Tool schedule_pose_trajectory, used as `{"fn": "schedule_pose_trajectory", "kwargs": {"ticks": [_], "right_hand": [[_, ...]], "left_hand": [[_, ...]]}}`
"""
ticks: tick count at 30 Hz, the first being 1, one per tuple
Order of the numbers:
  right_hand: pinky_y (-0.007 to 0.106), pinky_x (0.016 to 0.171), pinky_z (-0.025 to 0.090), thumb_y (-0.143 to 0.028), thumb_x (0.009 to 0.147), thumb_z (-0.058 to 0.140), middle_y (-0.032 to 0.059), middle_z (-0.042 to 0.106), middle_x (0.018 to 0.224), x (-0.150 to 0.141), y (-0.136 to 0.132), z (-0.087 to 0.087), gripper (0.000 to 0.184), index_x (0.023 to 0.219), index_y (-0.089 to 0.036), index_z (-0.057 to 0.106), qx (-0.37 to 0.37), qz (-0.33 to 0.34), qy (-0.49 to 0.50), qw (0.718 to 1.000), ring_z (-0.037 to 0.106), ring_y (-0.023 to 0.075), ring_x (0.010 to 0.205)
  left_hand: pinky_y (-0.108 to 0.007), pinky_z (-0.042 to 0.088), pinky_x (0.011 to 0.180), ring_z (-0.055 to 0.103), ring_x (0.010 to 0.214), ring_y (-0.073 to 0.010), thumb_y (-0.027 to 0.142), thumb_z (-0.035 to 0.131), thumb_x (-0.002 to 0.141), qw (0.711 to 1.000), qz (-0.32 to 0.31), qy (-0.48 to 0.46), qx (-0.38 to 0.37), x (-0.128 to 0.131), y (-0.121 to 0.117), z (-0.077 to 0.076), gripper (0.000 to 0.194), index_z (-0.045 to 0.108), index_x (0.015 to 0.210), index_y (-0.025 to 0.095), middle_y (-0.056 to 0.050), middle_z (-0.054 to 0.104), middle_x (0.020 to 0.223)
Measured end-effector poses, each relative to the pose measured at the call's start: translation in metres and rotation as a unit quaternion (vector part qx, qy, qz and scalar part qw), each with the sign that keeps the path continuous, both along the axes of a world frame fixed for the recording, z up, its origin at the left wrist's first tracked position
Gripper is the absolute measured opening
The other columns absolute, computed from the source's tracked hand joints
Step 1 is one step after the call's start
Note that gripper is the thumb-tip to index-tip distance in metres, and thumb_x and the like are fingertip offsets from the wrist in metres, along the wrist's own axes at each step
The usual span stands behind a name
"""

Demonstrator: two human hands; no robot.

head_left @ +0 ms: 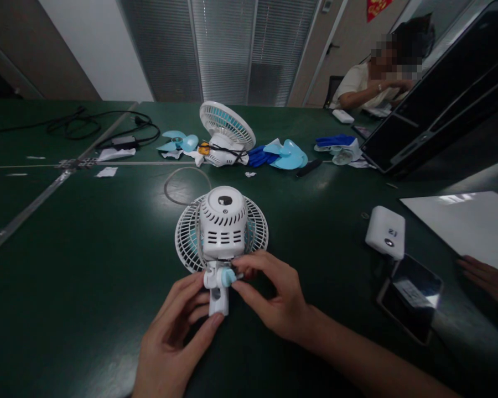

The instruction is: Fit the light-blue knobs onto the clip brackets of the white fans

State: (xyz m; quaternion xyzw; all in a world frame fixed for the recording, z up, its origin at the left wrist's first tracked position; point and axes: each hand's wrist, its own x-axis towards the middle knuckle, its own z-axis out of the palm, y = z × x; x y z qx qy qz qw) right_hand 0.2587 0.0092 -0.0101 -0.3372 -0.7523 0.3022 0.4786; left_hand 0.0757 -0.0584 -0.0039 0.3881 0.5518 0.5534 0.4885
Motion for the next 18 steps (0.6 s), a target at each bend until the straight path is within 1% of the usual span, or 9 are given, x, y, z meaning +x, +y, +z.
{"fn": "schedule_pose_trajectory", "kwargs": {"ticks": [1, 2, 4, 7, 10, 12, 16, 18], "right_hand": [[0.031, 0.077, 0.059, -0.015, 0.092, 0.067, 0.0051, 0.071, 0.103, 0.003, 0.0015, 0.0004, 0.032, 0.123, -0.022, 0.064, 0.025, 0.02, -0.008, 0.999, 0.068, 0.0161, 0.088], [0.032, 0.08, 0.06, -0.013, 0.093, 0.066, 0.006, 0.071, 0.107, 0.0055, 0.0029, 0.0006, 0.035, 0.126, -0.022, 0.064, 0.047, 0.033, -0.015, 0.998, 0.069, 0.0165, 0.092], [0.033, 0.083, 0.061, -0.012, 0.095, 0.064, 0.006, 0.072, 0.108, 0.0078, 0.0052, 0.0004, 0.031, 0.123, -0.024, 0.067, 0.068, 0.038, -0.022, 0.997, 0.07, 0.0168, 0.095], [0.032, 0.083, 0.062, -0.014, 0.096, 0.064, 0.0054, 0.073, 0.106, 0.0068, 0.0064, -0.0021, 0.029, 0.122, -0.025, 0.068, 0.072, 0.026, -0.019, 0.997, 0.071, 0.0164, 0.094], [0.031, 0.085, 0.063, -0.012, 0.096, 0.064, 0.0053, 0.072, 0.111, 0.0058, 0.0066, -0.0065, 0.037, 0.13, -0.026, 0.064, 0.08, 0.028, -0.024, 0.996, 0.071, 0.0156, 0.097], [0.031, 0.085, 0.063, -0.012, 0.096, 0.065, 0.0052, 0.072, 0.111, 0.0062, 0.0075, -0.0086, 0.038, 0.131, -0.026, 0.064, 0.086, 0.03, -0.029, 0.995, 0.071, 0.0151, 0.097], [0.031, 0.083, 0.063, -0.018, 0.095, 0.068, 0.0051, 0.073, 0.108, 0.0054, 0.0098, -0.0066, 0.032, 0.126, -0.026, 0.067, 0.091, 0.017, -0.029, 0.995, 0.072, 0.0158, 0.094], [0.03, 0.08, 0.062, -0.022, 0.094, 0.069, 0.0043, 0.074, 0.102, 0.0021, 0.0098, -0.0033, 0.023, 0.117, -0.025, 0.07, 0.08, 0.003, -0.018, 0.997, 0.072, 0.0156, 0.09]], "left_hand": [[-0.03, 0.068, 0.082, 0.073, 0.093, -0.0197, 0.021, 0.082, 0.076, 1.0, -0.001, 0.0, 0.0, -0.0002, 0.0001, 0.0001, 0.033, 0.079, 0.107, 0.029, -0.004, 0.067, 0.121], [-0.03, 0.068, 0.082, 0.073, 0.093, -0.0203, 0.021, 0.082, 0.076, 1.0, -0.003, 0.002, 0.0, -0.0004, 0.0001, 0.0, 0.033, 0.079, 0.108, 0.029, -0.004, 0.067, 0.121], [-0.031, 0.068, 0.081, 0.073, 0.092, -0.0204, 0.021, 0.082, 0.075, 1.0, -0.004, 0.005, 0.0, -0.0009, 0.0003, -0.0005, 0.033, 0.079, 0.107, 0.029, -0.004, 0.068, 0.121], [-0.029, 0.067, 0.081, 0.072, 0.092, -0.0185, 0.021, 0.082, 0.076, 1.0, 0.001, 0.002, 0.005, -0.0012, 0.0003, -0.0017, 0.033, 0.079, 0.107, 0.032, -0.001, 0.066, 0.122], [-0.027, 0.067, 0.082, 0.072, 0.092, -0.0173, 0.021, 0.082, 0.077, 1.0, 0.001, -0.002, 0.01, -0.0008, 0.0003, -0.0025, 0.034, 0.079, 0.109, 0.034, -0.001, 0.066, 0.123], [-0.026, 0.066, 0.082, 0.073, 0.092, -0.0172, 0.022, 0.082, 0.078, 1.0, -0.001, -0.004, 0.01, -0.0004, 0.0004, -0.0026, 0.034, 0.079, 0.109, 0.033, -0.001, 0.066, 0.123], [-0.027, 0.067, 0.081, 0.073, 0.09, -0.0177, 0.021, 0.082, 0.077, 1.0, 0.001, 0.002, 0.01, 0.0001, 0.0009, -0.0017, 0.033, 0.079, 0.108, 0.032, -0.002, 0.067, 0.121], [-0.029, 0.067, 0.08, 0.073, 0.089, -0.0184, 0.021, 0.082, 0.076, 1.0, 0.003, 0.011, 0.009, 0.0, 0.001, -0.001, 0.032, 0.079, 0.106, 0.03, -0.002, 0.068, 0.12]]}}
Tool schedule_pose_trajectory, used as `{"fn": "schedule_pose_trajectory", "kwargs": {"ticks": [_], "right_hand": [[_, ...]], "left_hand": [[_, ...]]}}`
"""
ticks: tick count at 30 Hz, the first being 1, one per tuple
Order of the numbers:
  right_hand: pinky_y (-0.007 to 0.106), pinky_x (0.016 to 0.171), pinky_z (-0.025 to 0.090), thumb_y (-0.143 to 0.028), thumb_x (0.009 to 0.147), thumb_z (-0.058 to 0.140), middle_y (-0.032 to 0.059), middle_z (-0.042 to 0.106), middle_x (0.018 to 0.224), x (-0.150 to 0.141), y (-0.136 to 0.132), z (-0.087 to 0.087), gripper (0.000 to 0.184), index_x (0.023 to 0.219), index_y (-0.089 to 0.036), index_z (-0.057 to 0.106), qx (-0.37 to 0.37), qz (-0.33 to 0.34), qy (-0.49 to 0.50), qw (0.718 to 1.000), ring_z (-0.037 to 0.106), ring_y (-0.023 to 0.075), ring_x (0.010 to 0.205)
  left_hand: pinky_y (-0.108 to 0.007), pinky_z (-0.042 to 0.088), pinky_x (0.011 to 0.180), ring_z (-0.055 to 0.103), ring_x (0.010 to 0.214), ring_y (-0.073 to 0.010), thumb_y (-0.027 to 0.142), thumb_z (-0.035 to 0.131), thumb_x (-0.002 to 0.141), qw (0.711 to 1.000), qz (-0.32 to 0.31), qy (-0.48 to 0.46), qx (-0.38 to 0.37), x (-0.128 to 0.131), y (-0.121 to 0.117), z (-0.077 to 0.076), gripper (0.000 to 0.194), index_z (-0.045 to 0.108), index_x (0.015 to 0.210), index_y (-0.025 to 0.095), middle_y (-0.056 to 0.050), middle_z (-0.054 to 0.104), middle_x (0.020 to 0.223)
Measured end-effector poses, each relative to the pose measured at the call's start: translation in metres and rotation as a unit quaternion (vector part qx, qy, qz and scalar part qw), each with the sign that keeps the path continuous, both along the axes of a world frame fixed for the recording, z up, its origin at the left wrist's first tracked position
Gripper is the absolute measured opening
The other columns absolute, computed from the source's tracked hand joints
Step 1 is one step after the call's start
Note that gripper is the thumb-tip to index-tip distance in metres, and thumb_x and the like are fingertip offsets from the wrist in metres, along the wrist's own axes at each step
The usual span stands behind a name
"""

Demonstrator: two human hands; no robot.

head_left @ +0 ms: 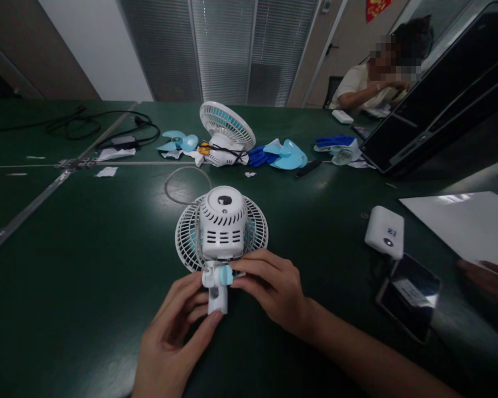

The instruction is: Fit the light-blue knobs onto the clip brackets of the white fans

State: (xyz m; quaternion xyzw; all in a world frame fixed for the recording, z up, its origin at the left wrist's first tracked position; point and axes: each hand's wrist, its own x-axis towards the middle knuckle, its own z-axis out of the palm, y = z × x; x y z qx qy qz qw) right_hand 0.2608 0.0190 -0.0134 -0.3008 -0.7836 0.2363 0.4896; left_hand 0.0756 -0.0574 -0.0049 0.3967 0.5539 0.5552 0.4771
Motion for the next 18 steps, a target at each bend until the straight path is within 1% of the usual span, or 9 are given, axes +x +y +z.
{"fn": "schedule_pose_trajectory", "kwargs": {"ticks": [3, 5, 7, 8, 10, 12, 14, 16, 18], "right_hand": [[0.027, 0.071, 0.058, -0.025, 0.095, 0.069, 0.0018, 0.072, 0.086, -0.008, -0.002, 0.004, 0.004, 0.096, -0.021, 0.071, -0.037, -0.014, 0.012, 0.999, 0.069, 0.0138, 0.077], [0.025, 0.064, 0.053, -0.025, 0.095, 0.067, -0.0011, 0.067, 0.076, -0.012, -0.005, 0.005, 0.01, 0.087, -0.021, 0.067, -0.077, -0.027, 0.011, 0.997, 0.064, 0.0117, 0.067], [0.024, 0.06, 0.051, -0.026, 0.095, 0.067, -0.003, 0.064, 0.072, -0.014, -0.007, 0.004, 0.013, 0.084, -0.02, 0.065, -0.105, -0.041, 0.008, 0.994, 0.061, 0.0104, 0.062], [0.024, 0.06, 0.051, -0.026, 0.095, 0.067, -0.003, 0.064, 0.073, -0.013, -0.007, 0.003, 0.011, 0.086, -0.02, 0.065, -0.107, -0.045, 0.008, 0.993, 0.061, 0.0102, 0.063], [0.024, 0.062, 0.053, -0.025, 0.094, 0.068, -0.0016, 0.066, 0.08, -0.009, -0.007, 0.002, 0.007, 0.099, -0.021, 0.066, -0.082, -0.035, 0.003, 0.996, 0.062, 0.0108, 0.066], [0.027, 0.07, 0.057, -0.021, 0.094, 0.068, 0.0019, 0.071, 0.092, -0.002, -0.005, 0.001, 0.022, 0.116, -0.021, 0.064, -0.033, -0.003, -0.017, 0.999, 0.067, 0.0129, 0.075], [0.03, 0.079, 0.059, -0.016, 0.094, 0.067, 0.0044, 0.073, 0.105, 0.005, -0.003, 0.0, 0.033, 0.126, -0.023, 0.062, 0.01, 0.026, -0.045, 0.999, 0.07, 0.0152, 0.088], [0.032, 0.084, 0.06, -0.014, 0.094, 0.066, 0.0048, 0.073, 0.111, 0.009, -0.002, -0.001, 0.037, 0.13, -0.025, 0.061, 0.028, 0.034, -0.058, 0.997, 0.07, 0.0163, 0.097], [0.031, 0.084, 0.06, -0.014, 0.094, 0.067, 0.0044, 0.074, 0.11, 0.009, -0.001, -0.001, 0.037, 0.129, -0.025, 0.062, 0.03, 0.027, -0.051, 0.998, 0.071, 0.0159, 0.095]], "left_hand": [[-0.03, 0.068, 0.08, 0.073, 0.088, -0.0191, 0.023, 0.083, 0.074, 1.0, -0.001, 0.011, -0.006, 0.0, 0.0, 0.001, 0.032, 0.079, 0.105, 0.029, -0.003, 0.068, 0.119], [-0.029, 0.068, 0.08, 0.073, 0.088, -0.0193, 0.023, 0.083, 0.074, 1.0, 0.002, 0.017, -0.008, 0.0, 0.0, 0.002, 0.032, 0.079, 0.104, 0.029, -0.003, 0.069, 0.118], [-0.029, 0.068, 0.08, 0.073, 0.089, -0.0194, 0.023, 0.083, 0.074, 1.0, 0.005, 0.02, -0.007, 0.0, 0.0, 0.002, 0.032, 0.079, 0.105, 0.03, -0.002, 0.069, 0.119], [-0.029, 0.068, 0.081, 0.073, 0.089, -0.0193, 0.022, 0.083, 0.074, 1.0, 0.006, 0.02, -0.007, 0.0, 0.0, 0.002, 0.033, 0.079, 0.106, 0.03, -0.002, 0.069, 0.119], [-0.028, 0.067, 0.081, 0.073, 0.089, -0.0186, 0.021, 0.082, 0.074, 1.0, 0.005, 0.011, -0.005, 0.0, 0.0, 0.001, 0.034, 0.08, 0.107, 0.031, -0.002, 0.068, 0.12], [-0.026, 0.067, 0.081, 0.073, 0.09, -0.0177, 0.02, 0.082, 0.075, 1.0, 0.004, -0.003, -0.003, 0.0, 0.0, 0.001, 0.034, 0.08, 0.107, 0.033, -0.001, 0.068, 0.12], [-0.025, 0.067, 0.081, 0.072, 0.09, -0.0174, 0.02, 0.083, 0.075, 1.0, 0.004, -0.012, 0.0, 0.001, 0.0, 0.001, 0.034, 0.08, 0.107, 0.033, -0.001, 0.068, 0.119], [-0.025, 0.067, 0.081, 0.072, 0.091, -0.0177, 0.02, 0.083, 0.076, 1.0, 0.002, -0.016, 0.001, 0.001, 0.0, 0.001, 0.034, 0.08, 0.108, 0.032, -0.002, 0.067, 0.12], [-0.025, 0.067, 0.081, 0.071, 0.092, -0.0178, 0.021, 0.083, 0.076, 1.0, 0.0, -0.016, 0.0, 0.0, -0.001, 0.0, 0.034, 0.08, 0.108, 0.032, -0.002, 0.067, 0.121]]}}
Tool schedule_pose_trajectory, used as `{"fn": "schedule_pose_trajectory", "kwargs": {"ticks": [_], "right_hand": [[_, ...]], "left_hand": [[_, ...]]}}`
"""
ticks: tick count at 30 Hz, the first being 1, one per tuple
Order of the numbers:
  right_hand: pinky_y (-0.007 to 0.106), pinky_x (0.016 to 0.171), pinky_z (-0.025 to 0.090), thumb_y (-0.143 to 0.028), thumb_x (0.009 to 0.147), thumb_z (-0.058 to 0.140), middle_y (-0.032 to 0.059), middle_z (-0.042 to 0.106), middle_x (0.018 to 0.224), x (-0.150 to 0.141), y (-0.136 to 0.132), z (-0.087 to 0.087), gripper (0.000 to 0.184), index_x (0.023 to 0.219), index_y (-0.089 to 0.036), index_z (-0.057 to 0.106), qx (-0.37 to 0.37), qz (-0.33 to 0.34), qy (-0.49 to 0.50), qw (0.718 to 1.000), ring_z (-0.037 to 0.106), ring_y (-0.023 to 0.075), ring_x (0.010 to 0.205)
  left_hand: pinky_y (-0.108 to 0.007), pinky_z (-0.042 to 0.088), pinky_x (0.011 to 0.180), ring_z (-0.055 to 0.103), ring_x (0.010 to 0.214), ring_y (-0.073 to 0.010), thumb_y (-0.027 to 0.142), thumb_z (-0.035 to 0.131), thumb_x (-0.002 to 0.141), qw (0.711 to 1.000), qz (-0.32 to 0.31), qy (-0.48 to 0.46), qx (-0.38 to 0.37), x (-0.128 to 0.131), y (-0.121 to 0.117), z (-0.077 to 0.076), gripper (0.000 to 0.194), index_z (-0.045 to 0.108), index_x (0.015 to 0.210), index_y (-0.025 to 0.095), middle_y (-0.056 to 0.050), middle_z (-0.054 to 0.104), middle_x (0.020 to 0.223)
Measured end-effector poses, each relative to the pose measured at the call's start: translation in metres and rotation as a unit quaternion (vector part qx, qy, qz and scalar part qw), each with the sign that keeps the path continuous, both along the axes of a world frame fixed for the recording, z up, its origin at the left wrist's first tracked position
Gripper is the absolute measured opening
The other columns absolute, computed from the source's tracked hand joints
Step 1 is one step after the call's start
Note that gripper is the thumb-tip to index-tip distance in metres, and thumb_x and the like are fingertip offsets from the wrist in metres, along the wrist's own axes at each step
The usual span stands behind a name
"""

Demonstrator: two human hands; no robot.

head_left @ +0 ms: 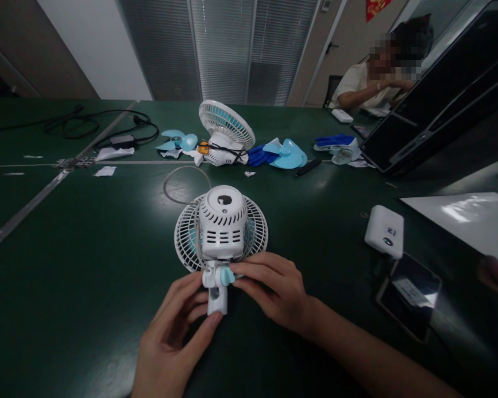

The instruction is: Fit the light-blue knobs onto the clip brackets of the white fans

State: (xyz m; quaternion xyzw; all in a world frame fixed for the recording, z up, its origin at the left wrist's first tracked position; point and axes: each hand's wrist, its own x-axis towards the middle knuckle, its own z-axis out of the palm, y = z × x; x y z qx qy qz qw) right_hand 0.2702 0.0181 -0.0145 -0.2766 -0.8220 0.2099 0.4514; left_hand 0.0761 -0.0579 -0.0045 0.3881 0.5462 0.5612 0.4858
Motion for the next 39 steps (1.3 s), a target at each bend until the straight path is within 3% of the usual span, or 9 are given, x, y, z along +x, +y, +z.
{"fn": "schedule_pose_trajectory", "kwargs": {"ticks": [6, 10, 13, 17, 25, 28, 32, 35, 39], "right_hand": [[0.028, 0.067, 0.053, -0.02, 0.094, 0.069, 0.0013, 0.07, 0.082, -0.016, -0.004, 0.001, 0.003, 0.096, -0.019, 0.068, -0.05, -0.044, 0.037, 0.997, 0.066, 0.0129, 0.072], [0.024, 0.058, 0.046, -0.022, 0.095, 0.067, -0.0021, 0.063, 0.071, -0.021, -0.007, 0.004, 0.014, 0.082, -0.018, 0.064, -0.108, -0.073, 0.046, 0.99, 0.058, 0.0096, 0.061], [0.024, 0.062, 0.049, -0.021, 0.094, 0.067, 0.0002, 0.066, 0.08, -0.015, -0.007, 0.003, 0.006, 0.099, -0.017, 0.067, -0.08, -0.058, 0.034, 0.995, 0.061, 0.0105, 0.067], [0.026, 0.078, 0.055, -0.013, 0.094, 0.067, 0.0053, 0.072, 0.104, -0.003, -0.003, -0.001, 0.031, 0.124, -0.019, 0.064, 0.0, -0.003, 0.004, 1.0, 0.069, 0.0136, 0.088], [0.023, 0.064, 0.05, -0.018, 0.094, 0.069, 0.0009, 0.069, 0.082, -0.015, -0.005, -0.001, 0.002, 0.095, -0.017, 0.068, -0.048, -0.041, 0.042, 0.997, 0.064, 0.0104, 0.07], [0.022, 0.054, 0.042, -0.022, 0.095, 0.066, -0.0034, 0.06, 0.069, -0.02, -0.008, 0.001, 0.016, 0.08, -0.018, 0.062, -0.099, -0.071, 0.041, 0.992, 0.055, 0.0078, 0.058], [0.023, 0.057, 0.045, -0.023, 0.095, 0.067, -0.0012, 0.066, 0.083, -0.011, -0.008, -0.001, 0.008, 0.101, -0.019, 0.066, -0.072, -0.059, 0.009, 0.996, 0.059, 0.0081, 0.063], [0.024, 0.067, 0.05, -0.019, 0.095, 0.067, 0.0025, 0.072, 0.103, 0.0, -0.006, -0.003, 0.028, 0.123, -0.021, 0.063, -0.008, -0.029, -0.027, 0.999, 0.069, 0.0107, 0.082], [0.024, 0.073, 0.053, -0.02, 0.096, 0.068, 0.0028, 0.074, 0.106, 0.002, -0.004, -0.005, 0.027, 0.123, -0.022, 0.064, 0.001, -0.033, -0.027, 0.999, 0.071, 0.0119, 0.09]], "left_hand": [[-0.023, 0.065, 0.083, 0.07, 0.092, -0.0159, 0.021, 0.083, 0.076, 1.0, -0.007, 0.006, -0.005, -0.002, -0.001, -0.002, 0.034, 0.08, 0.107, 0.033, 0.0, 0.065, 0.122], [-0.022, 0.065, 0.084, 0.07, 0.094, -0.0156, 0.022, 0.081, 0.079, 1.0, -0.019, 0.009, -0.001, -0.002, -0.001, -0.003, 0.034, 0.079, 0.11, 0.034, 0.0, 0.064, 0.123], [-0.022, 0.065, 0.085, 0.07, 0.095, -0.015, 0.021, 0.08, 0.08, 1.0, -0.022, 0.007, 0.007, -0.003, -0.001, -0.004, 0.034, 0.078, 0.111, 0.036, 0.001, 0.064, 0.123], [-0.026, 0.066, 0.084, 0.071, 0.094, -0.0173, 0.021, 0.081, 0.08, 1.0, -0.023, 0.01, 0.015, -0.003, -0.001, -0.005, 0.034, 0.078, 0.112, 0.034, -0.001, 0.065, 0.122], [-0.022, 0.065, 0.085, 0.071, 0.096, -0.0155, 0.021, 0.079, 0.081, 0.999, -0.032, 0.019, 0.012, -0.004, -0.001, -0.007, 0.035, 0.077, 0.113, 0.035, 0.0, 0.063, 0.125], [-0.021, 0.064, 0.086, 0.071, 0.096, -0.0149, 0.022, 0.08, 0.081, 0.999, -0.035, 0.017, 0.009, -0.004, -0.001, -0.007, 0.035, 0.077, 0.113, 0.036, 0.001, 0.063, 0.125], [-0.022, 0.065, 0.086, 0.071, 0.097, -0.0154, 0.022, 0.08, 0.082, 0.999, -0.049, 0.016, 0.017, -0.007, 0.0, -0.009, 0.036, 0.076, 0.115, 0.037, 0.001, 0.063, 0.126], [-0.023, 0.066, 0.087, 0.072, 0.098, -0.0161, 0.021, 0.078, 0.084, 0.998, -0.06, 0.02, 0.028, -0.009, 0.0, -0.011, 0.037, 0.075, 0.117, 0.037, 0.0, 0.062, 0.127], [-0.024, 0.066, 0.087, 0.072, 0.098, -0.0165, 0.021, 0.077, 0.086, 0.996, -0.073, 0.037, 0.036, -0.012, 0.0, -0.014, 0.037, 0.073, 0.119, 0.037, -0.001, 0.061, 0.127]]}}
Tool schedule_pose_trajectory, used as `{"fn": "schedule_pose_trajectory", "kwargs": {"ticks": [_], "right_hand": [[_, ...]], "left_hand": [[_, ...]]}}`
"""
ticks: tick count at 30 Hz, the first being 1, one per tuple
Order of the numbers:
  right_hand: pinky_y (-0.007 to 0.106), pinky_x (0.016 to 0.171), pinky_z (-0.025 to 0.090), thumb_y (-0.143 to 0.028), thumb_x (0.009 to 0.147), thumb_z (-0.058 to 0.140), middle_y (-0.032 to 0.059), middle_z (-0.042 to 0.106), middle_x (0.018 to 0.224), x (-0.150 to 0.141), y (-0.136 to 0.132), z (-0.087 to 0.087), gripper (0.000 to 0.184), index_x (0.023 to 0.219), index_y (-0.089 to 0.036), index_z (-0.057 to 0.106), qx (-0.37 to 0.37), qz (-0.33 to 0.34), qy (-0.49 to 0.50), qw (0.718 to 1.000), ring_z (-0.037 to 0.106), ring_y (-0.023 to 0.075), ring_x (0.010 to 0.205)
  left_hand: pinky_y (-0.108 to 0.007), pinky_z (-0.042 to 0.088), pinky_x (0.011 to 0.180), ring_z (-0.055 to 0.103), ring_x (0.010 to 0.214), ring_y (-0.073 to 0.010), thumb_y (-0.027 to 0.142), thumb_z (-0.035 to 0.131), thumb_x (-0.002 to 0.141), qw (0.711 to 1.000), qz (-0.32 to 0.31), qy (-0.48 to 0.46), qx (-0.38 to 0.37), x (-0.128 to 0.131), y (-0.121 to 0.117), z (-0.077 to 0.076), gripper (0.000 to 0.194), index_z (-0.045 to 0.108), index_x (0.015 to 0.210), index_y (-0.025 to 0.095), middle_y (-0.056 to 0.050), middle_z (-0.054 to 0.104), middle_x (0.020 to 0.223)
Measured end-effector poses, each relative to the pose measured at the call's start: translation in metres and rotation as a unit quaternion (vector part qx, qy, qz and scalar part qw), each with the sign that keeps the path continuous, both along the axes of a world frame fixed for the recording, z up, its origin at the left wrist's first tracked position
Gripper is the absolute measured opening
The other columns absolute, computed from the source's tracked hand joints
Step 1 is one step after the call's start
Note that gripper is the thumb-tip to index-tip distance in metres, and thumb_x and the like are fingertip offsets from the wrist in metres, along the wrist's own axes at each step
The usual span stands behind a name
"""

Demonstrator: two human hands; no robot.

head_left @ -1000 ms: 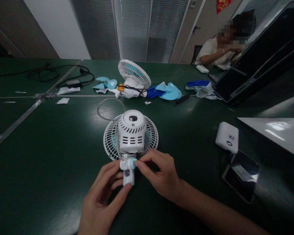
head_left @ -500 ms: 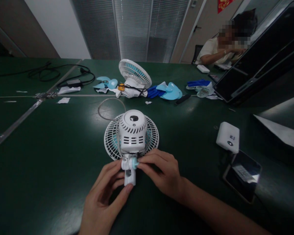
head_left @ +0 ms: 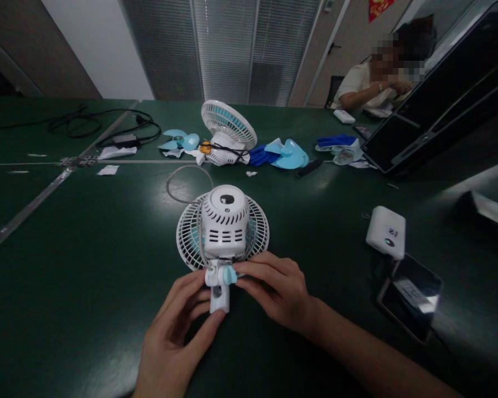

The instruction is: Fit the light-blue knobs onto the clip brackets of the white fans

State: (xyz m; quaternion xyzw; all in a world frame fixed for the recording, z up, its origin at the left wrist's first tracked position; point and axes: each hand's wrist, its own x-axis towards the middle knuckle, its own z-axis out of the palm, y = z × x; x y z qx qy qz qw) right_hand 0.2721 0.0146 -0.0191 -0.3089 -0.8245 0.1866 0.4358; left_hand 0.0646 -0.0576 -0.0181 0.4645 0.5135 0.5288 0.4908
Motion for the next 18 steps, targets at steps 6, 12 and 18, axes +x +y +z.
{"fn": "schedule_pose_trajectory", "kwargs": {"ticks": [6, 12, 18], "right_hand": [[0.023, 0.057, 0.046, -0.023, 0.097, 0.064, -0.0006, 0.066, 0.08, -0.017, -0.001, 0.003, 0.007, 0.092, -0.02, 0.066, -0.067, -0.026, 0.054, 0.996, 0.06, 0.0093, 0.064], [0.024, 0.061, 0.048, -0.021, 0.094, 0.066, 0.0014, 0.07, 0.091, -0.008, -0.003, 0.004, 0.021, 0.115, -0.019, 0.064, -0.024, -0.011, -0.003, 1.0, 0.064, 0.0103, 0.071], [0.022, 0.075, 0.053, -0.018, 0.096, 0.066, 0.0018, 0.074, 0.104, -0.002, 0.0, 0.002, 0.027, 0.123, -0.021, 0.063, 0.035, -0.001, -0.011, 0.999, 0.07, 0.0101, 0.088]], "left_hand": [[-0.023, 0.065, 0.088, 0.072, 0.099, -0.016, 0.02, 0.078, 0.085, 1.0, 0.001, -0.004, -0.006, 0.0, 0.0, 0.0, 0.037, 0.074, 0.119, 0.037, 0.0, 0.061, 0.127], [-0.021, 0.065, 0.086, 0.072, 0.096, -0.0145, 0.021, 0.079, 0.083, 1.0, 0.019, -0.015, -0.016, 0.005, 0.0, 0.005, 0.037, 0.075, 0.116, 0.038, 0.002, 0.062, 0.125], [-0.026, 0.066, 0.086, 0.072, 0.095, -0.0168, 0.022, 0.078, 0.083, 0.999, 0.028, -0.01, -0.017, 0.006, 0.0, 0.006, 0.035, 0.075, 0.116, 0.034, -0.001, 0.064, 0.125]]}}
